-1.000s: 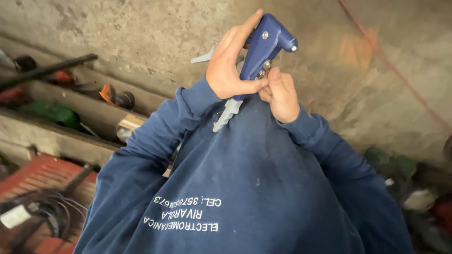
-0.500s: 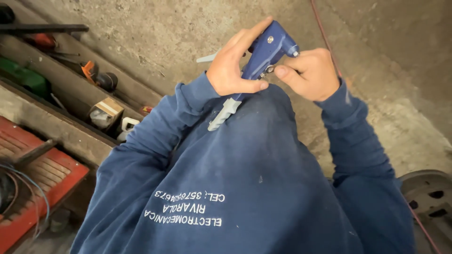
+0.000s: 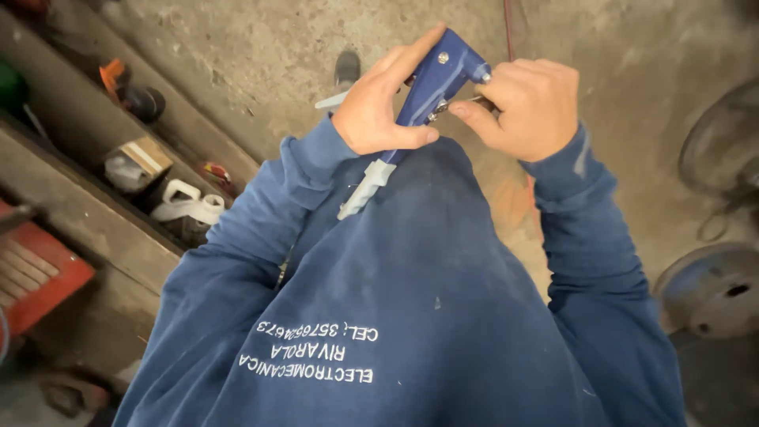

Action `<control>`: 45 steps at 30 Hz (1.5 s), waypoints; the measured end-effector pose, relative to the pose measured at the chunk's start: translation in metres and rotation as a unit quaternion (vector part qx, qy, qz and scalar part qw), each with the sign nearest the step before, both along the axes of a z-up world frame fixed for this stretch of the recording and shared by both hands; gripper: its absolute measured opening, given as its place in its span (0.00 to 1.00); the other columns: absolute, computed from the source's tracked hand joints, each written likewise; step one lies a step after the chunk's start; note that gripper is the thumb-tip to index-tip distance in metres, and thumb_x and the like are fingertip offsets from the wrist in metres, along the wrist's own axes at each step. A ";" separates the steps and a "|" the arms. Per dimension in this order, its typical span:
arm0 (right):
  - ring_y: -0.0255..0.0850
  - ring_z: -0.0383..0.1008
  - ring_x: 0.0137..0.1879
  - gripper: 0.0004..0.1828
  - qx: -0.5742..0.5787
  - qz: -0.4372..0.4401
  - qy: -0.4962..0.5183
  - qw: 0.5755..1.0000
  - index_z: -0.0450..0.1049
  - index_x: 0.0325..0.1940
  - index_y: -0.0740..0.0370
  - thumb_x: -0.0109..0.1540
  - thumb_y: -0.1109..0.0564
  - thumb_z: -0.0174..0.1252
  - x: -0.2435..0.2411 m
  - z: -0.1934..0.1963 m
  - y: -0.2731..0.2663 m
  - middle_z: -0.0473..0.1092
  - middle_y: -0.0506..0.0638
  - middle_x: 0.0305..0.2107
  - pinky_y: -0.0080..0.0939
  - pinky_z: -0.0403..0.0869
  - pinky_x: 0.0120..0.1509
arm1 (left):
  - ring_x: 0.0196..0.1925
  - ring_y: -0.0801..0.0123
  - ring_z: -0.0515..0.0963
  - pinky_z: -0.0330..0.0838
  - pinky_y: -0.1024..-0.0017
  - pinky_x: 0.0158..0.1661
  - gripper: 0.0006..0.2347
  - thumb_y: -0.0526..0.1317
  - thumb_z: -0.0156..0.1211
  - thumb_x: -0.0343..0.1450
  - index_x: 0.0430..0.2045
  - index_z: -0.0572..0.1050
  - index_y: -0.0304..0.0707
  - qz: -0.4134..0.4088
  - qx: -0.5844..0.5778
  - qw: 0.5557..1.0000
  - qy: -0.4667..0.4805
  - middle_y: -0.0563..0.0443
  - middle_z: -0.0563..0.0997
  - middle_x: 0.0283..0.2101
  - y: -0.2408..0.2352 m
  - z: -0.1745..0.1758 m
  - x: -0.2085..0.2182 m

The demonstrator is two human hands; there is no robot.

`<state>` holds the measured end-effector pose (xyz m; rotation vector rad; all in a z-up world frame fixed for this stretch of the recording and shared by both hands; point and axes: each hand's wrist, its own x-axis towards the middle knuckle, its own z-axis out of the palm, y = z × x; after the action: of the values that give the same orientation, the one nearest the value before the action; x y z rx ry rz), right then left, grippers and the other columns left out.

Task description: Adjusting a control panel and inspecting a manual riveting tool

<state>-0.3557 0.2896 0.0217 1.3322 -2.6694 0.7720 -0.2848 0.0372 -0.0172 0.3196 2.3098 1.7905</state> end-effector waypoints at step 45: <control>0.32 0.56 0.30 0.25 0.004 0.136 -0.611 0.780 0.68 0.28 0.63 0.73 0.44 0.50 -0.346 -0.065 -0.280 0.61 0.43 0.21 0.32 0.60 0.36 | 0.57 0.58 0.79 0.72 0.68 0.60 0.43 0.39 0.66 0.59 0.74 0.55 0.51 0.553 0.141 0.821 0.025 0.42 0.77 0.60 -0.128 -0.020 -0.231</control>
<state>-0.7013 0.0092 -0.0428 1.5395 -3.2413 2.3446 -0.5159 -0.0911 -0.0368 -1.2206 2.4056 2.5683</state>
